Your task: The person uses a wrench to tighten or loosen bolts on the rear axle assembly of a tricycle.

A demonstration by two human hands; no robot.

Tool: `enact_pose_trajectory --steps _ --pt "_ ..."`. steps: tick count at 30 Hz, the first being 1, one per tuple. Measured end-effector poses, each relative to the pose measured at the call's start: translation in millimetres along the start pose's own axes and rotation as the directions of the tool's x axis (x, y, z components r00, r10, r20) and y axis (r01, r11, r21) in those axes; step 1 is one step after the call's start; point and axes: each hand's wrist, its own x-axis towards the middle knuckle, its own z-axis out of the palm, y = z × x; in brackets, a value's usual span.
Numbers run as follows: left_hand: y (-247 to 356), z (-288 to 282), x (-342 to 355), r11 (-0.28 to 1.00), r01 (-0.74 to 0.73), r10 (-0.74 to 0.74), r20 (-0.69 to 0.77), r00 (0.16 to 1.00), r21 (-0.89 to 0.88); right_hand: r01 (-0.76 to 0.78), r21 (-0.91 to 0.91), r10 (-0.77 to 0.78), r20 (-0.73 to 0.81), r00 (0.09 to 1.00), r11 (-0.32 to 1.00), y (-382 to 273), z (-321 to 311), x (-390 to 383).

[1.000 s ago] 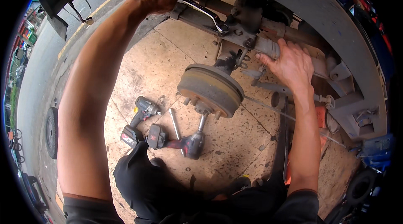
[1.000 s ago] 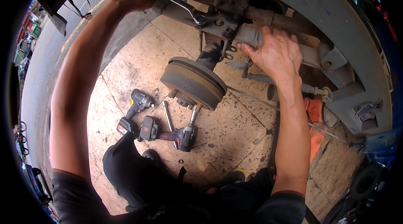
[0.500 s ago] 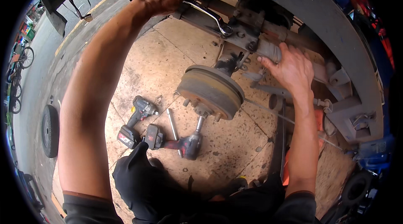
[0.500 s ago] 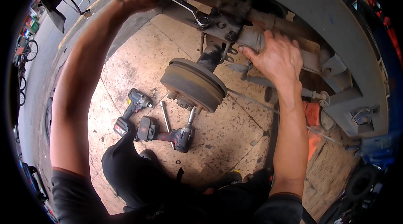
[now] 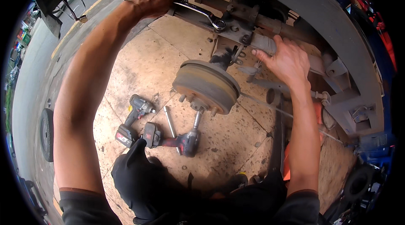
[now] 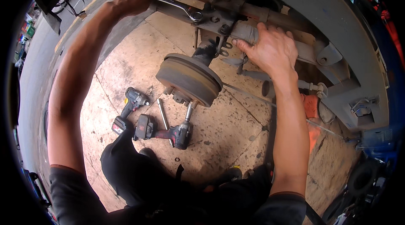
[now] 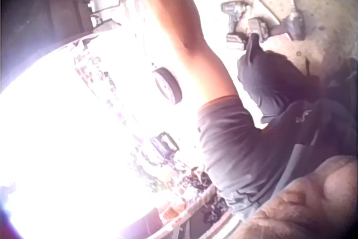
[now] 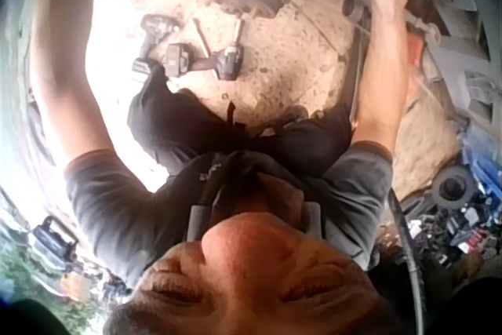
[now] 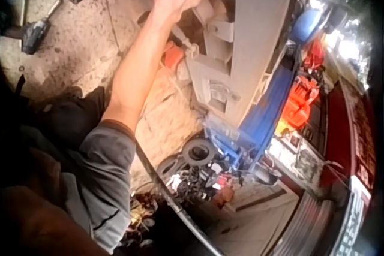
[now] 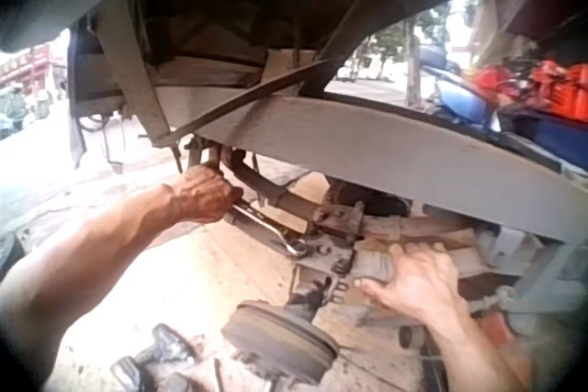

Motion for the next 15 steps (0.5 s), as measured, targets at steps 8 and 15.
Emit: enact_pose_trajectory --steps 8,15 --pt "14 -13 -16 0.994 0.106 -0.106 0.011 0.994 -0.027 0.008 0.024 -0.01 0.07 0.998 1.0 2 -1 2" --pt "27 -31 -34 0.988 0.147 -0.147 0.001 0.989 0.046 0.011 0.052 -0.015 0.087 0.996 0.999 2 -7 0"
